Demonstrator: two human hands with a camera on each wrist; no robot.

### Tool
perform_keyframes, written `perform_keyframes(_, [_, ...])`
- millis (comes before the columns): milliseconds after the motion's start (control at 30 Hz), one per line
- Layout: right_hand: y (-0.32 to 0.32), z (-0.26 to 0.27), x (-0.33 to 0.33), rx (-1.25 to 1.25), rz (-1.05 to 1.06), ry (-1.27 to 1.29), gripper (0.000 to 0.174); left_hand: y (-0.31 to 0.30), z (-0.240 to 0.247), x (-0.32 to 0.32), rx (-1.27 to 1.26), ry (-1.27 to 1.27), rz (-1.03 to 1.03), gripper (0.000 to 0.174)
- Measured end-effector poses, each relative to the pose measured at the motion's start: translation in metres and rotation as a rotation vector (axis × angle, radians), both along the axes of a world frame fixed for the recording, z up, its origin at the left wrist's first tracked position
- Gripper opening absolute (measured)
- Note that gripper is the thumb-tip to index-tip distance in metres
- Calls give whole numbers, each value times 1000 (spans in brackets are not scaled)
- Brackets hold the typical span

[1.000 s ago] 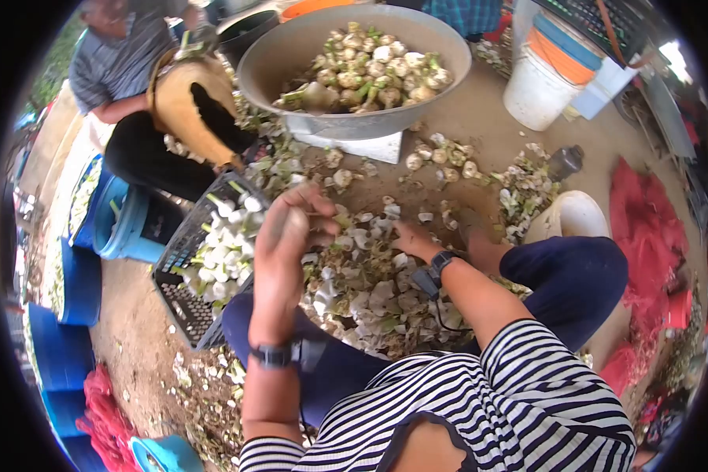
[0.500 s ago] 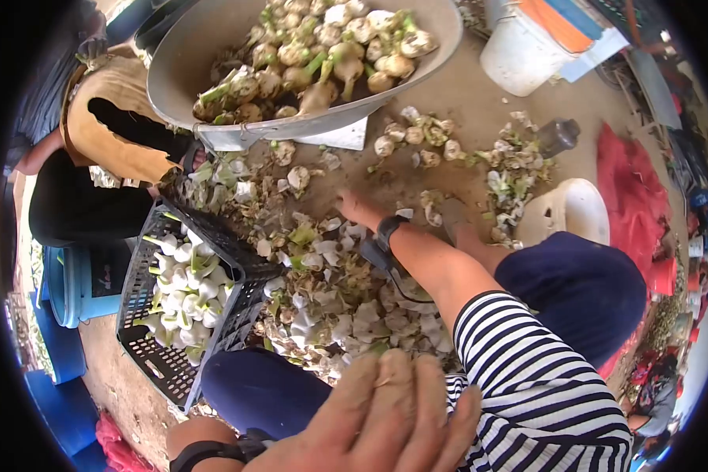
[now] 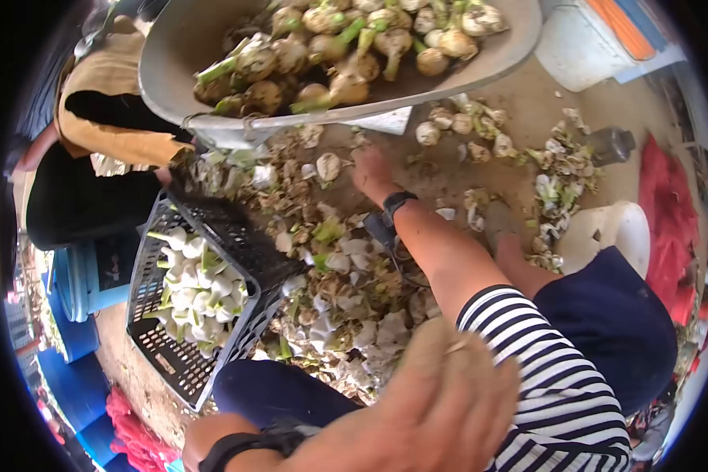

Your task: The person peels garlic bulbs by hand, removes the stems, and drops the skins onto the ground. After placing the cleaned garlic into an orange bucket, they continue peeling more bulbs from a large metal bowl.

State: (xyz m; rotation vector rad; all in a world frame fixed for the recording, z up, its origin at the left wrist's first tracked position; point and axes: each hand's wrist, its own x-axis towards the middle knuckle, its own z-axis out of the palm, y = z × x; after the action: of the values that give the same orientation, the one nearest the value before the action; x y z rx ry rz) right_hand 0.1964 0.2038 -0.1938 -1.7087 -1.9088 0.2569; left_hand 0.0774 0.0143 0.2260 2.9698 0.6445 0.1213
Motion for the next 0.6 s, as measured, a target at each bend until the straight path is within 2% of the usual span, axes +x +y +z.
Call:
perform_keyframes(67, [-9,11,7,-72,-20,19,22,-11,-4,-6,47,-186,67,30])
perform_keyframes(100, [-13,16,12,-66,-11,84,23,-16,-18,-6,150,-361,132,29])
perform_keyframes(167, [-33,35,25,-173,13,224,25,-37,-16,-17,94,-497,162,30])
perform_keyframes(233, [-54,54,34,-230,0,316,26,-40,16,-43,-130,-445,31,31])
perform_keyframes(267, [-64,60,37,-202,19,234,27,-39,24,-55,-217,-433,-58,32])
perform_keyframes(333, [-77,58,44,-290,-20,407,30,-31,16,-65,-180,-357,-60,55])
perform_keyframes(367, [-88,54,44,-347,-27,496,32,-26,8,-64,-256,-329,108,56])
perform_keyframes(400, [-100,75,41,-255,11,480,32,-20,-6,-62,-293,-276,312,59])
perform_keyframes(500, [-116,124,21,-407,-29,739,26,-9,-75,-71,-406,-546,638,67])
perform_keyframes(533, [-122,133,12,-383,-26,927,24,-6,-102,-76,-453,-623,711,70])
perform_keyframes(600, [-143,202,-4,-309,7,727,29,0,-148,-76,-705,-879,842,71])
